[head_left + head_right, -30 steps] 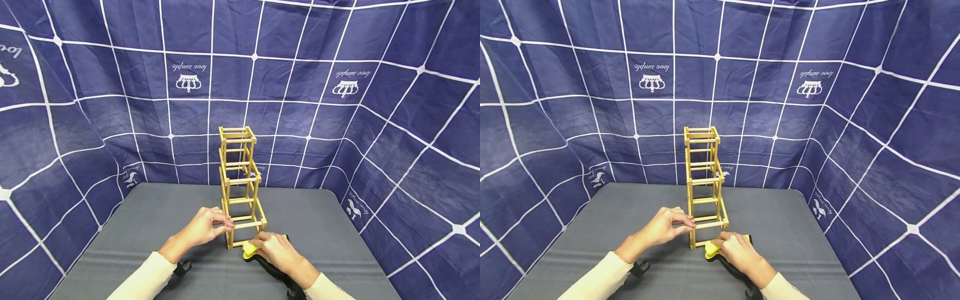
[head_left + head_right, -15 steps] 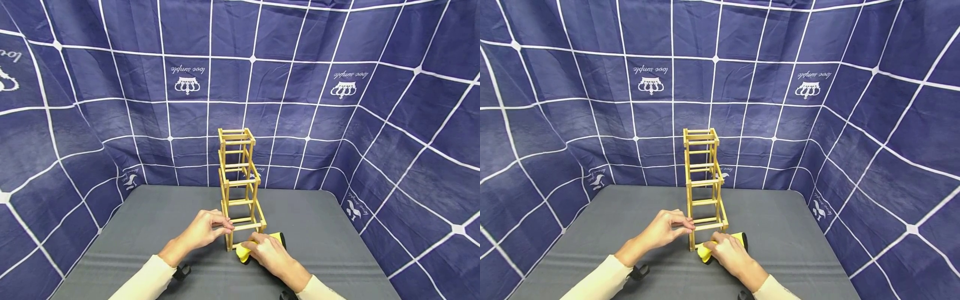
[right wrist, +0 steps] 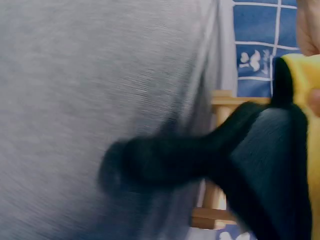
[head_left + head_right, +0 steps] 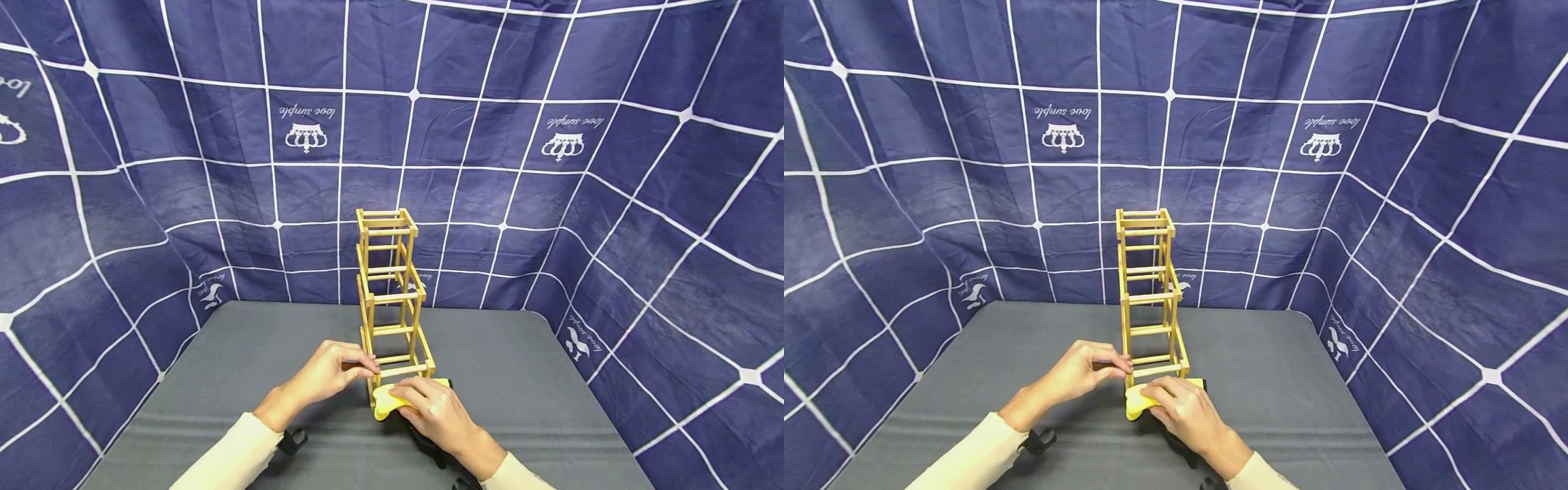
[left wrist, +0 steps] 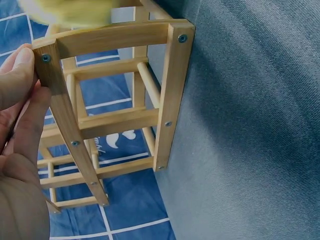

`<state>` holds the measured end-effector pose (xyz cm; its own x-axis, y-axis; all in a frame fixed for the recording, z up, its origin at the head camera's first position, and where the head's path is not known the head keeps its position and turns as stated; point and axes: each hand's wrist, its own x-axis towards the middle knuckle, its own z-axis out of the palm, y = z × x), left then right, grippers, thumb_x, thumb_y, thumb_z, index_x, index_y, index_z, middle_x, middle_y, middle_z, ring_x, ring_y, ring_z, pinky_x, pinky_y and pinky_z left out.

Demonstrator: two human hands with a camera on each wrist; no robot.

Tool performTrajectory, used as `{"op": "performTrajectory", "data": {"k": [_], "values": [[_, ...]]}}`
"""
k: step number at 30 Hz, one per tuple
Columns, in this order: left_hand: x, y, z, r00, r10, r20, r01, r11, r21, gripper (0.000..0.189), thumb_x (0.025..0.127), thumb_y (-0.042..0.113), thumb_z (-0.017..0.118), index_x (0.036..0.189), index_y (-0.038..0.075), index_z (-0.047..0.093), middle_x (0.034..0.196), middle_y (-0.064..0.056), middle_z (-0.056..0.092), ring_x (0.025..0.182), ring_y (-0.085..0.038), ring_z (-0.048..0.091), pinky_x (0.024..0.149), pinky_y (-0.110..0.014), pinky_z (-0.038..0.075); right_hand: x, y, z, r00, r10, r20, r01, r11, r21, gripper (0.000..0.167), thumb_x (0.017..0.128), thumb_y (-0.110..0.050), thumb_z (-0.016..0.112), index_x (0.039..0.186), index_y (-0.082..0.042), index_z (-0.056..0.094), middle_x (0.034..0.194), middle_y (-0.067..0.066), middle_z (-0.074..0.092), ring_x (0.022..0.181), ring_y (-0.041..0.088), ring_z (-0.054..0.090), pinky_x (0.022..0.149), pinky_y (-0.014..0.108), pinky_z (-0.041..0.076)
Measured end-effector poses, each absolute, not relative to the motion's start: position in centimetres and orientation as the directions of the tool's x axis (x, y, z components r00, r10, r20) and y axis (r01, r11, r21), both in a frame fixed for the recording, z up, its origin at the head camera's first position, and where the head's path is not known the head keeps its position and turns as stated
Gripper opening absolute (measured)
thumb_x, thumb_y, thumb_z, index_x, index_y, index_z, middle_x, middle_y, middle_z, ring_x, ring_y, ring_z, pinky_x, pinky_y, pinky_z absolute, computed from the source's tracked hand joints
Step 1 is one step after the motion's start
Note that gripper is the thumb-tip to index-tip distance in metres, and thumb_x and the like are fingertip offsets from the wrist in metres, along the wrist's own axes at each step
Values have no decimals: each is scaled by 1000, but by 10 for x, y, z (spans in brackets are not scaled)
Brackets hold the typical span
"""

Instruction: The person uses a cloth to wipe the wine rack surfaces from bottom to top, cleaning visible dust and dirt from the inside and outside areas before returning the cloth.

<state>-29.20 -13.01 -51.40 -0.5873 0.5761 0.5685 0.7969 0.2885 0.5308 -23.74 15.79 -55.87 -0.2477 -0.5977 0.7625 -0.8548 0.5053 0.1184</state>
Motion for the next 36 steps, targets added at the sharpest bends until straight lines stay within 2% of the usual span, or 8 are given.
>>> {"op": "performTrajectory", "data": {"k": [2,5,12,17,27,30,34,36], "values": [[-293,-130,-513,-576,584,572,804,282,523,14,95,5,93,102,17,93,108,3,91,110,-23,89,95,-28,72,-239,157,-554,-195,-565,801,-862,488,134,56,76,-7,108,125,-13,83,120,3,82,104,17,84,93,30,71],[-293,-130,-513,-569,587,576,810,278,516,11,94,6,94,99,16,93,108,1,91,108,-25,89,95,-31,73,-241,152,-553,-184,-567,803,-846,507,164,54,76,-9,107,125,-13,83,120,3,82,104,17,84,92,31,71],[-291,-128,-513,-576,589,567,801,268,534,12,95,5,93,100,16,93,109,2,91,109,-25,89,98,-32,73,-242,138,-572,-335,-686,645,-808,562,178,48,75,-13,112,114,-20,85,108,-7,78,91,6,78,83,18,67],[-291,-129,-513,-580,584,568,798,269,539,12,96,5,93,100,16,93,108,3,91,108,-22,89,97,-31,72,-243,136,-575,-364,-685,631,-815,563,141,47,76,-11,111,114,-19,86,105,-7,78,91,6,78,82,17,66],[-290,-131,-514,-567,586,579,810,269,521,12,96,4,93,99,15,93,107,1,91,110,-32,90,103,-30,71,-240,147,-552,-213,-542,813,-821,550,152,54,74,-11,109,122,-15,85,116,1,83,97,17,84,86,31,72],[-288,-131,-514,-565,583,584,816,291,499,4,99,9,92,98,13,92,108,3,91,109,-28,89,101,-31,71,-241,163,-548,-189,-570,800,-843,512,165,44,84,-13,102,123,-15,84,118,1,83,101,17,84,87,32,70],[-285,-129,-513,-582,575,576,812,364,457,5,96,17,97,99,18,92,108,9,91,114,-24,86,103,-40,71,-246,193,-543,-110,-598,794,-852,468,234,17,109,-23,83,121,-12,84,116,2,82,99,18,83,82,34,66],[-283,-128,-513,-593,568,571,805,398,441,11,93,18,100,99,23,92,107,12,91,119,-27,84,106,-45,70,-248,208,-540,-70,-607,792,-849,453,272,21,117,-27,73,119,-10,84,114,3,81,94,19,80,79,35,65]]}}
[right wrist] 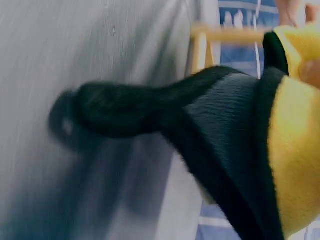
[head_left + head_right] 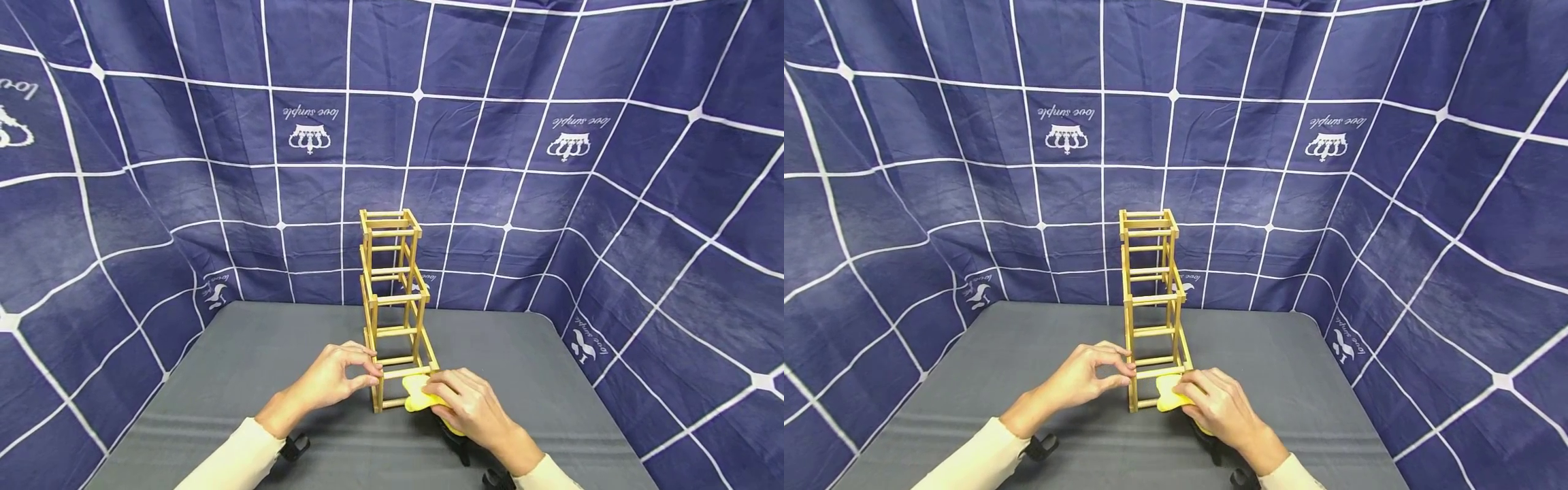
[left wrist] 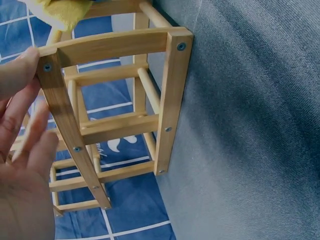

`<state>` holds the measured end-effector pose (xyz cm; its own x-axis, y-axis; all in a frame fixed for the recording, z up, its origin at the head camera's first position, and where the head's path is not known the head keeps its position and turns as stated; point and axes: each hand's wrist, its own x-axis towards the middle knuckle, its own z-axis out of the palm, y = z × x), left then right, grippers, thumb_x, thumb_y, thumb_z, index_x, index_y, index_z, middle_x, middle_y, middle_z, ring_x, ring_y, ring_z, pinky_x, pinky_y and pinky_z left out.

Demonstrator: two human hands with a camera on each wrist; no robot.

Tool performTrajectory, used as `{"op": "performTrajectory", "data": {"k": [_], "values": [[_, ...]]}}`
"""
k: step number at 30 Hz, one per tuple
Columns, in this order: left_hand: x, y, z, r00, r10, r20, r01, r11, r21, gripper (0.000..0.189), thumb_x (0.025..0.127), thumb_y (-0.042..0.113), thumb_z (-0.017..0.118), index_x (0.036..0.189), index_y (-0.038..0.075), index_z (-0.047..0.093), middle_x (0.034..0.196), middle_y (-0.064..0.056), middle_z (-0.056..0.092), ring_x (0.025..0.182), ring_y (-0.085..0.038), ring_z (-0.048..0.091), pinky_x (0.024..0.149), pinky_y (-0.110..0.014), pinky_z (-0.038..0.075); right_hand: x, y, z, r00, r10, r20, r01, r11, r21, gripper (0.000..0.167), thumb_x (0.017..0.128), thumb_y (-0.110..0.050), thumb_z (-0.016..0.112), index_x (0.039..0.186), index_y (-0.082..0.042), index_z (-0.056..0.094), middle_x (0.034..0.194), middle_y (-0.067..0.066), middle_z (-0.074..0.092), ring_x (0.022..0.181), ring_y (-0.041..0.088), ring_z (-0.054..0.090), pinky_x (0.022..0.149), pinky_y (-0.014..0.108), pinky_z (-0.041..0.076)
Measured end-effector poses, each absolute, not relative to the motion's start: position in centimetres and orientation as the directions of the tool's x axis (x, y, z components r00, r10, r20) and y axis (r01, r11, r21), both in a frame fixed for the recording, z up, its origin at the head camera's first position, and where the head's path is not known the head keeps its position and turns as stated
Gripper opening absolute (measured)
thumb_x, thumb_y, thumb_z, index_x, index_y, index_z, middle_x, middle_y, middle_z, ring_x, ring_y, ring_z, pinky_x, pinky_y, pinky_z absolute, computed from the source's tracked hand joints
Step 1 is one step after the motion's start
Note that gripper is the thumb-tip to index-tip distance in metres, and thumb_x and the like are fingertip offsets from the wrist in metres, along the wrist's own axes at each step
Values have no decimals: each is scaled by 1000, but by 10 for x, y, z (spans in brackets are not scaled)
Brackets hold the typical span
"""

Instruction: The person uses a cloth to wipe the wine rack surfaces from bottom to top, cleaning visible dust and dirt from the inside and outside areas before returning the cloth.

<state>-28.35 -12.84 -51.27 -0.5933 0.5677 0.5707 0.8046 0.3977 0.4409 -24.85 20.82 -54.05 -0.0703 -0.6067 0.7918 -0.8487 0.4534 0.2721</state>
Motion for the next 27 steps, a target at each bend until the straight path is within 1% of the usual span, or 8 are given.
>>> {"op": "performTrajectory", "data": {"k": [5,9,11,14,17,20,22,27], "values": [[-282,-129,-513,-619,549,562,785,447,429,19,87,18,103,98,29,92,106,17,90,125,-33,82,108,-50,69,-254,233,-537,-40,-616,786,-844,442,303,28,120,-29,68,116,-6,83,111,5,79,90,20,77,76,35,63],[-281,-130,-512,-605,544,581,796,440,417,20,85,15,105,95,26,92,104,15,91,121,-35,84,107,-50,70,-259,235,-542,-83,-618,782,-844,461,274,18,112,-23,79,121,-7,83,116,5,80,94,20,78,80,37,65],[-282,-130,-511,-596,545,590,802,434,410,19,85,14,104,94,26,91,104,13,91,119,-35,85,107,-51,70,-260,234,-548,-125,-622,773,-842,478,249,25,99,-17,89,122,-9,83,118,3,80,96,20,79,82,38,66],[-282,-129,-510,-596,546,589,803,434,409,18,86,15,104,94,25,91,105,12,91,119,-36,86,107,-52,70,-260,233,-558,-227,-650,725,-830,519,206,47,77,-10,102,120,-14,83,117,-3,79,96,16,78,84,35,66],[-283,-129,-510,-605,544,581,795,436,421,17,87,15,103,95,25,92,105,11,91,121,-37,86,107,-54,70,-258,232,-567,-335,-685,646,-815,555,166,58,68,-7,110,118,-19,83,114,-8,78,96,11,77,84,33,66],[-282,-128,-510,-611,539,580,791,428,436,16,88,15,103,96,24,92,106,11,91,122,-38,85,108,-55,70,-257,231,-571,-390,-698,601,-804,576,147,60,66,-8,113,116,-21,82,112,-9,78,97,10,78,85,33,68],[-281,-127,-511,-612,537,581,791,423,442,16,88,15,103,96,24,92,107,11,91,123,-37,85,109,-55,70,-256,230,-572,-393,-687,612,-796,587,147,59,67,-8,113,116,-20,82,112,-9,78,97,11,78,84,33,67],[-282,-126,-514,-600,536,594,800,406,442,17,87,14,102,97,24,92,108,11,91,123,-33,86,110,-54,69,-252,232,-568,-319,-611,724,-789,594,154,55,68,-6,107,116,-17,82,113,-4,79,97,15,78,86,35,66]]}}
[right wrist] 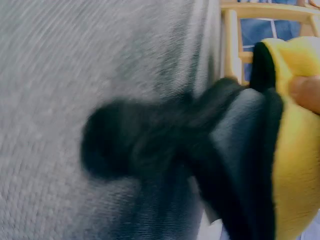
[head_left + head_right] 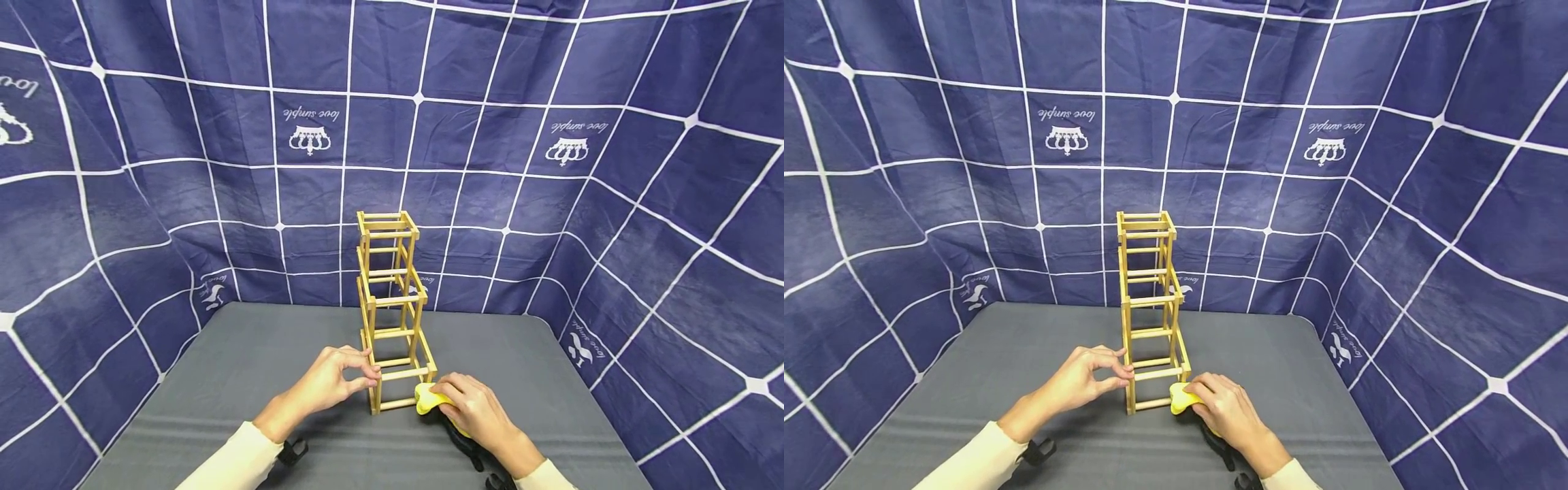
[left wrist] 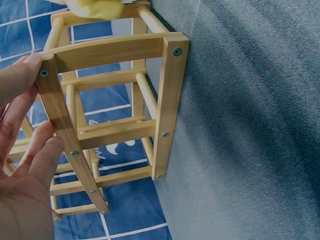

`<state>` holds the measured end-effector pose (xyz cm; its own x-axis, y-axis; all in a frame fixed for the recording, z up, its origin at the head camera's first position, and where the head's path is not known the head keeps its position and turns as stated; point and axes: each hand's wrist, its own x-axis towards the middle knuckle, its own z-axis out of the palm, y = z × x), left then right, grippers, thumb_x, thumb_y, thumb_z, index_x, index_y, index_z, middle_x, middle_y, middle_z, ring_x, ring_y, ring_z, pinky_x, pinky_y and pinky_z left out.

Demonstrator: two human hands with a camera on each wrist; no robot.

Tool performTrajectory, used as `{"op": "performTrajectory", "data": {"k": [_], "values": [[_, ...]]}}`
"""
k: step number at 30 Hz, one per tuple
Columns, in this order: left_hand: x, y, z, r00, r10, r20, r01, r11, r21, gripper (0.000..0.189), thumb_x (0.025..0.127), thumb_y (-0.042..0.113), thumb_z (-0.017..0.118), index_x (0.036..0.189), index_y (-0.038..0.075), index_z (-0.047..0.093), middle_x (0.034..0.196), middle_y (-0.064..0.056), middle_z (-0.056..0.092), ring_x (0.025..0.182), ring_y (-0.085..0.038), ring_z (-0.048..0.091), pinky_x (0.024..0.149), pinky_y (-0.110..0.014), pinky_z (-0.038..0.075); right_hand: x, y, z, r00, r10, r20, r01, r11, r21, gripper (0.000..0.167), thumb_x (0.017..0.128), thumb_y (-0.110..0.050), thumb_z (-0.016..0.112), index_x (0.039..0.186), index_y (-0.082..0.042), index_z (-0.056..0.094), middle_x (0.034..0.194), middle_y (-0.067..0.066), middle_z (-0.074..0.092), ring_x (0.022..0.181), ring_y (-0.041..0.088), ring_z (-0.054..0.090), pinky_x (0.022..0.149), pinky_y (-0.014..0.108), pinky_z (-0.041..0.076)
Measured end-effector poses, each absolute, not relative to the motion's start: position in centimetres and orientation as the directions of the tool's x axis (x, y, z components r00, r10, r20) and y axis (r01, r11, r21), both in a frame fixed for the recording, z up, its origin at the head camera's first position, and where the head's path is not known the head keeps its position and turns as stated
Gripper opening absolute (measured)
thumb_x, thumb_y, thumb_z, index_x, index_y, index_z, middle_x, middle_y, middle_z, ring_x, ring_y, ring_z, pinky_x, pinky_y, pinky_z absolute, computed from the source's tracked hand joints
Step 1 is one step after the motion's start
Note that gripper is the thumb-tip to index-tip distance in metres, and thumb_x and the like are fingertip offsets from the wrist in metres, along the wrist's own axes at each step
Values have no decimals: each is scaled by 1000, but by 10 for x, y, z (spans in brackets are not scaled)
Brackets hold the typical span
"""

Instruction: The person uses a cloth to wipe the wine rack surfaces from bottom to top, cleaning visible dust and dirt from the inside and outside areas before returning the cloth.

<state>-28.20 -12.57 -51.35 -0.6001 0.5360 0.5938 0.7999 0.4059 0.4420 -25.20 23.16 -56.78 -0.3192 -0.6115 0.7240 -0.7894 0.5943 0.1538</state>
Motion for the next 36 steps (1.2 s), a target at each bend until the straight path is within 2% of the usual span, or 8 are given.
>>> {"op": "performTrajectory", "data": {"k": [4,9,12,17,22,28,32,36], "values": [[-283,-125,-516,-600,535,595,800,398,449,18,88,13,102,98,24,92,108,11,91,124,-35,85,111,-56,69,-249,234,-562,-276,-545,792,-812,573,111,47,77,-5,99,121,-13,83,116,0,80,98,19,78,88,36,65],[-279,-125,-517,-623,522,583,782,413,466,18,92,12,100,101,25,92,108,11,91,127,-39,84,112,-58,68,-247,240,-547,-210,-507,836,-852,515,98,17,111,-21,80,122,-10,84,115,4,80,96,21,76,85,34,63],[-277,-123,-517,-622,517,588,783,410,467,16,93,12,99,103,23,92,109,10,91,128,-39,84,113,-58,68,-246,243,-534,-174,-446,878,-870,487,75,29,119,-30,70,119,-5,84,112,8,81,94,24,75,85,31,62],[-280,-123,-514,-594,491,637,803,412,431,18,93,10,98,106,20,92,111,7,91,118,-28,87,107,-51,71,-249,239,-510,-169,-358,918,-872,489,30,31,118,-29,72,120,-1,84,112,13,81,95,28,77,90,28,63],[-294,-123,-502,-544,363,757,811,460,362,29,93,4,98,119,15,89,120,0,88,114,-22,86,105,-36,69,-256,232,-499,-221,-406,887,-843,537,35,21,115,-23,77,126,-7,85,118,9,82,99,28,79,88,38,62],[-318,-121,-472,-470,239,850,805,511,302,47,94,-1,95,138,5,83,142,-19,80,135,-39,78,115,-55,63,-261,226,-498,-336,-490,804,-790,611,42,43,84,-4,98,125,-12,85,121,4,84,104,23,80,87,40,62],[-332,-120,-463,-504,310,806,808,500,312,42,99,1,90,140,5,82,151,-20,79,149,-49,70,126,-62,57,-263,217,-495,-390,-525,756,-771,636,43,43,83,-7,101,123,-14,86,118,-1,87,102,19,80,82,40,61],[-342,-120,-464,-504,339,795,824,465,324,34,98,-4,89,131,4,86,140,-17,85,143,-48,75,124,-59,59,-265,204,-493,-417,-568,709,-756,650,77,42,83,-10,103,120,-19,85,114,-4,87,101,15,79,79,37,60]]}}
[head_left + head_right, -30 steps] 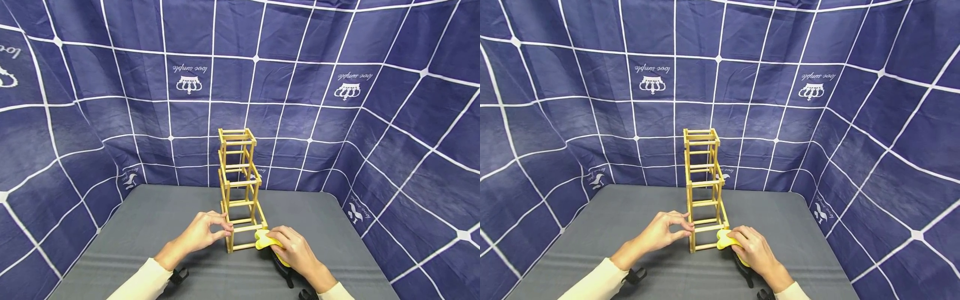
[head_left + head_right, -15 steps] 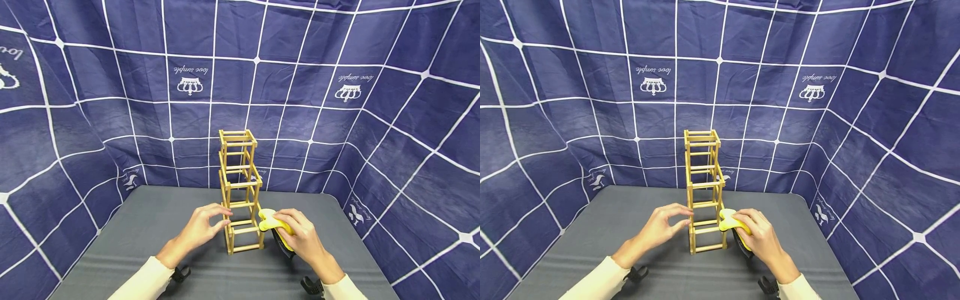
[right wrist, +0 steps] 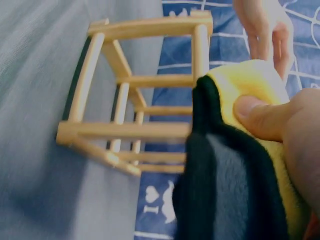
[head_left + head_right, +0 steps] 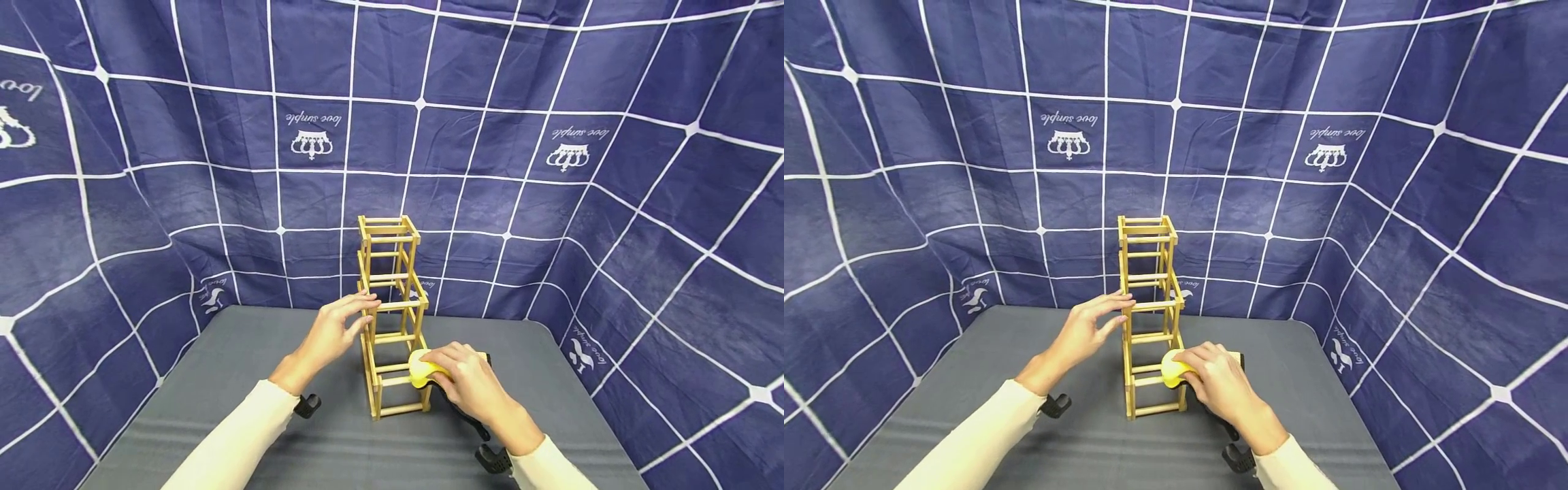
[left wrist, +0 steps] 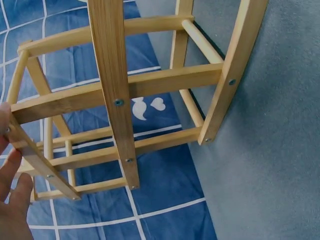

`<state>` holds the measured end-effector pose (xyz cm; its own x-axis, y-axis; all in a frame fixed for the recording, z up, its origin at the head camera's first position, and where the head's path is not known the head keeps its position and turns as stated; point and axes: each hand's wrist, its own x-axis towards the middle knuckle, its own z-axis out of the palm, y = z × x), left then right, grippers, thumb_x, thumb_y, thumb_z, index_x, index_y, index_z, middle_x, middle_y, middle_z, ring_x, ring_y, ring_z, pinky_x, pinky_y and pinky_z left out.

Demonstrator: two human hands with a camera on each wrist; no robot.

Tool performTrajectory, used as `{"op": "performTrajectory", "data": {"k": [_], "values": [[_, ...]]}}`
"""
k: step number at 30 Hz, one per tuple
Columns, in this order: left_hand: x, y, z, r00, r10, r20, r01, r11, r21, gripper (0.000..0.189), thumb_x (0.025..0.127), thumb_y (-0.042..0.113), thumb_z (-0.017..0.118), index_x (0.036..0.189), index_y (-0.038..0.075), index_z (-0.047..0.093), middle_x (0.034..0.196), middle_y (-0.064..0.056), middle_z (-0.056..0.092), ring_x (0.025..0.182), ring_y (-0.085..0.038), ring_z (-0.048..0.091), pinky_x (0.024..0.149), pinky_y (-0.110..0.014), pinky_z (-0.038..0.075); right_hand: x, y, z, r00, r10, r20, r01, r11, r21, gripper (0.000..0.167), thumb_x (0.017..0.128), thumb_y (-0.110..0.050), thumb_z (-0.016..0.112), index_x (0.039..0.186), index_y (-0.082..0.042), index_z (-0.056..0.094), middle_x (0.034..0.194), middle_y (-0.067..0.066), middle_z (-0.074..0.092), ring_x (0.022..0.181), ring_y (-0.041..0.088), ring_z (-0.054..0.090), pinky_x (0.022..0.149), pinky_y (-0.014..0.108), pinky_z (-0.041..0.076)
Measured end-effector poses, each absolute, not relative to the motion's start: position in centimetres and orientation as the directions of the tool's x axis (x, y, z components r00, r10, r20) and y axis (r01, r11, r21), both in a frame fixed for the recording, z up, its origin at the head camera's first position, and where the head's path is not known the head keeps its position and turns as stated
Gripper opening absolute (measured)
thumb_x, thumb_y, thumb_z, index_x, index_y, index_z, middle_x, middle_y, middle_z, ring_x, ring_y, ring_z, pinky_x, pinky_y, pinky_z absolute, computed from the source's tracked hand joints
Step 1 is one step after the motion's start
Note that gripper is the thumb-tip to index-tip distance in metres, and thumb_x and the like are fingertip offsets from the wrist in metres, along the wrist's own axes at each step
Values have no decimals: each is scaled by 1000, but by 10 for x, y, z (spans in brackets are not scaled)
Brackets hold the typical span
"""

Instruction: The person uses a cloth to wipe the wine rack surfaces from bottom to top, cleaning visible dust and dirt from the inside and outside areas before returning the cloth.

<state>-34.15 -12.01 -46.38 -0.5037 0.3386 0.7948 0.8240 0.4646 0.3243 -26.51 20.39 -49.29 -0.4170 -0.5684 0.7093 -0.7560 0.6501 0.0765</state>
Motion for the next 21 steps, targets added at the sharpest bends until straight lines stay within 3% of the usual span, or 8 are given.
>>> {"op": "performTrajectory", "data": {"k": [6,13,18,21], "values": [[-347,-117,-463,-479,296,827,830,459,316,28,96,-5,91,122,7,91,128,-15,89,129,-41,84,116,-53,66,-265,174,-492,-418,-609,674,-775,626,84,46,79,-9,107,118,-19,85,110,-6,87,97,14,75,82,34,63],[-346,-115,-459,-488,287,824,824,461,328,24,96,-6,91,118,4,91,124,-17,89,126,-44,84,113,-54,67,-262,141,-489,-409,-673,617,-810,579,94,40,88,-13,103,123,-19,84,112,-8,86,100,13,77,90,33,66],[-349,-116,-460,-471,292,832,834,456,312,25,94,-7,92,115,5,91,120,-12,90,123,-39,86,112,-47,67,-258,147,-483,-429,-698,573,-779,608,157,43,82,-9,105,118,-21,85,109,-10,87,100,14,77,91,34,66],[-350,-118,-460,-484,299,823,832,449,326,25,95,-7,92,116,6,91,121,-11,91,124,-36,86,115,-44,66,-255,157,-478,-442,-696,566,-747,635,197,46,76,-5,107,113,-22,85,105,-10,86,94,14,72,84,33,63]]}}
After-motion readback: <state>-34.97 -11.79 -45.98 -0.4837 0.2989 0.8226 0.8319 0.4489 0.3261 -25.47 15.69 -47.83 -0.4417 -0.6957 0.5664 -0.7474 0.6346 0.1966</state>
